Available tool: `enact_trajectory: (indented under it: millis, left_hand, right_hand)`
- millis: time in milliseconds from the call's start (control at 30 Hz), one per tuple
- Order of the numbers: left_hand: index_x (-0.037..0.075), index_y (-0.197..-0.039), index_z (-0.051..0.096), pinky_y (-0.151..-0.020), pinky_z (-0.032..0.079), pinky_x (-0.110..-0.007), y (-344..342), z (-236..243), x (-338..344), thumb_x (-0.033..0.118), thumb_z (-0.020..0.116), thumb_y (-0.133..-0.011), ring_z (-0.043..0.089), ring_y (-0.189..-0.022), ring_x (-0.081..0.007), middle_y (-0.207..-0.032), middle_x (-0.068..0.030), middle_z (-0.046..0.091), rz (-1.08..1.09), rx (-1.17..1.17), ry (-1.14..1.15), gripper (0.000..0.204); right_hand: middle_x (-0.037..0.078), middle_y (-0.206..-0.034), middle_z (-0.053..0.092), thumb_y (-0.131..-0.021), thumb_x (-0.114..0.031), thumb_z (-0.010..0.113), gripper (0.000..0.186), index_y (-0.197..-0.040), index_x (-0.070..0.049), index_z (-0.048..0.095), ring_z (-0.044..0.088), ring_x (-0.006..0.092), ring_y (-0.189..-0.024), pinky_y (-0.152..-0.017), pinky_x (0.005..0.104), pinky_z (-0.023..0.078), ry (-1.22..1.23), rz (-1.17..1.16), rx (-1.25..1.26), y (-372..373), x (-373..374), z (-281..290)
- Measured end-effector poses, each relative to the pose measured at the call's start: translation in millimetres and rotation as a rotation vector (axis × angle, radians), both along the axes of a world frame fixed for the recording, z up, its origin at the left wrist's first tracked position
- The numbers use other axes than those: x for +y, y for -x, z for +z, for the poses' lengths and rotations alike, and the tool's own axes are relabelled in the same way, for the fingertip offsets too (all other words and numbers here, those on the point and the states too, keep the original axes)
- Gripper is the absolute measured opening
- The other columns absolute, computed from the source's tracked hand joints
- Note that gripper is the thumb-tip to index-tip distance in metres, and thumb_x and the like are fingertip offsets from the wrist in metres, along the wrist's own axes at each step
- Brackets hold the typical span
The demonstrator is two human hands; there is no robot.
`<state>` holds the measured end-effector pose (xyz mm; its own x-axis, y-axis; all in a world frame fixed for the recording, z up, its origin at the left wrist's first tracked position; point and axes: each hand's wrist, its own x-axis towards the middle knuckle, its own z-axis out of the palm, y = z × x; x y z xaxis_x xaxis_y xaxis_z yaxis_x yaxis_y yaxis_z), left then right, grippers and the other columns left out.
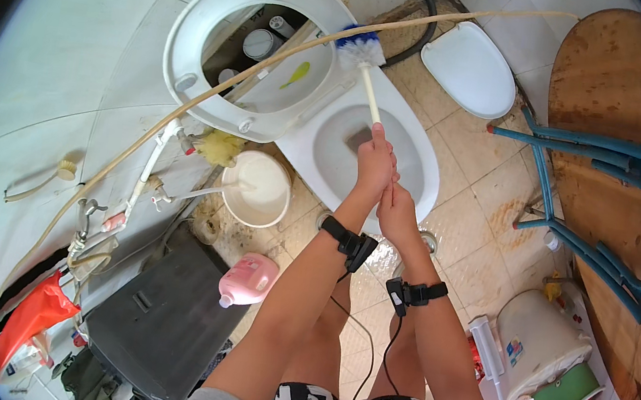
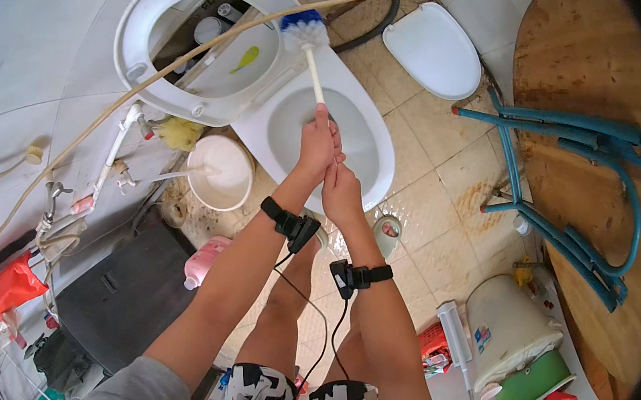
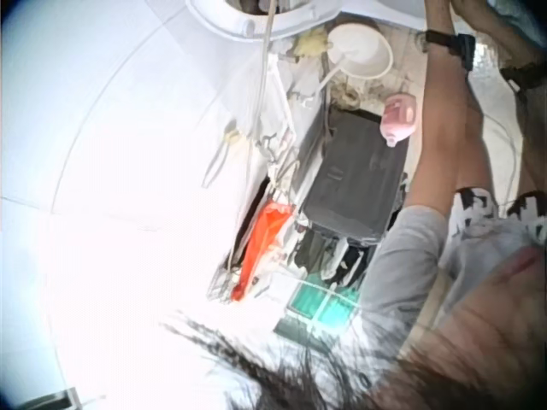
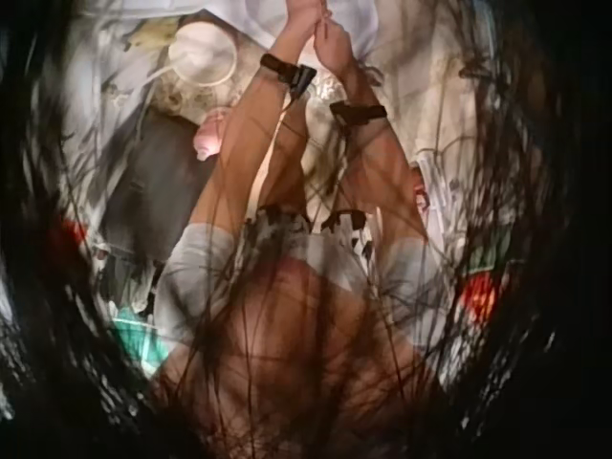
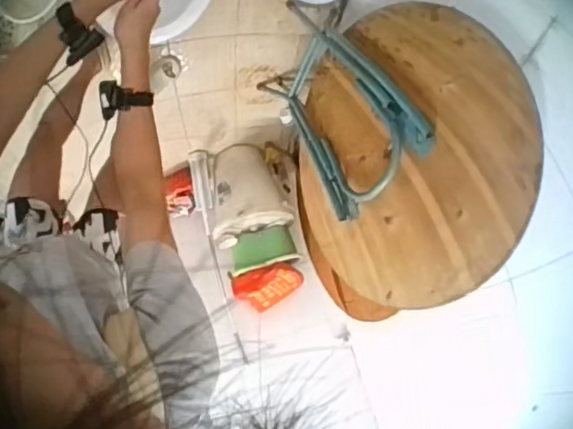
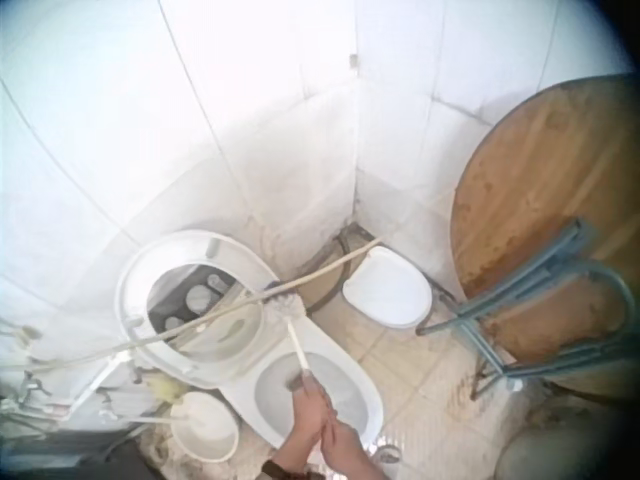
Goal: The user is cleaning a toilet using a toilet brush and water.
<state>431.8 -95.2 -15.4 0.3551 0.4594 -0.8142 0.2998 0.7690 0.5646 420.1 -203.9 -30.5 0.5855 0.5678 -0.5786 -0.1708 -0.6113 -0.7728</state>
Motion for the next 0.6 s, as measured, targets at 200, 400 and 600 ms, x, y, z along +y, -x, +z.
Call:
enact_trajectory:
  millis: [200, 400, 600]
  left_hand:
    - [0.012, -0.067, 0.037, -0.035, 0.029, -0.029, 19, -58, -20, 0.056, 0.036, -0.098, 0.026, -0.037, -0.0106, -0.050, 0.0027, 0.031, 0.012, 0.112, 0.002, 0.054]
    - [0.012, -0.069, 0.037, -0.035, 0.029, -0.028, 34, -53, -11, 0.059, 0.036, -0.096, 0.026, -0.037, -0.0103, -0.050, 0.0035, 0.028, -0.021, 0.092, 0.026, 0.054]
    - [0.012, -0.069, 0.036, -0.036, 0.028, -0.029, 49, -51, -13, 0.060, 0.035, -0.096, 0.025, -0.039, -0.0109, -0.051, 0.0031, 0.028, -0.009, 0.111, 0.056, 0.055]
  right_hand:
    - [0.029, -0.079, 0.061, -0.100, -0.027, 0.039, 0.036, -0.089, 0.003, 0.057, 0.059, 0.0488, -0.080, -0.067, 0.0502, 0.047, 0.044, -0.052, 0.099, 26, -18, -48]
    - [0.021, -0.067, 0.058, -0.102, -0.028, 0.037, 0.040, -0.082, 0.002, 0.056, 0.058, 0.0352, -0.064, -0.058, 0.0432, 0.045, -0.004, -0.085, 0.033, 43, -9, -42]
    - [0.021, -0.064, 0.058, -0.102, -0.027, 0.036, 0.042, -0.081, 0.003, 0.056, 0.060, 0.0345, -0.060, -0.058, 0.0430, 0.046, -0.040, -0.054, -0.039, 55, -13, -34]
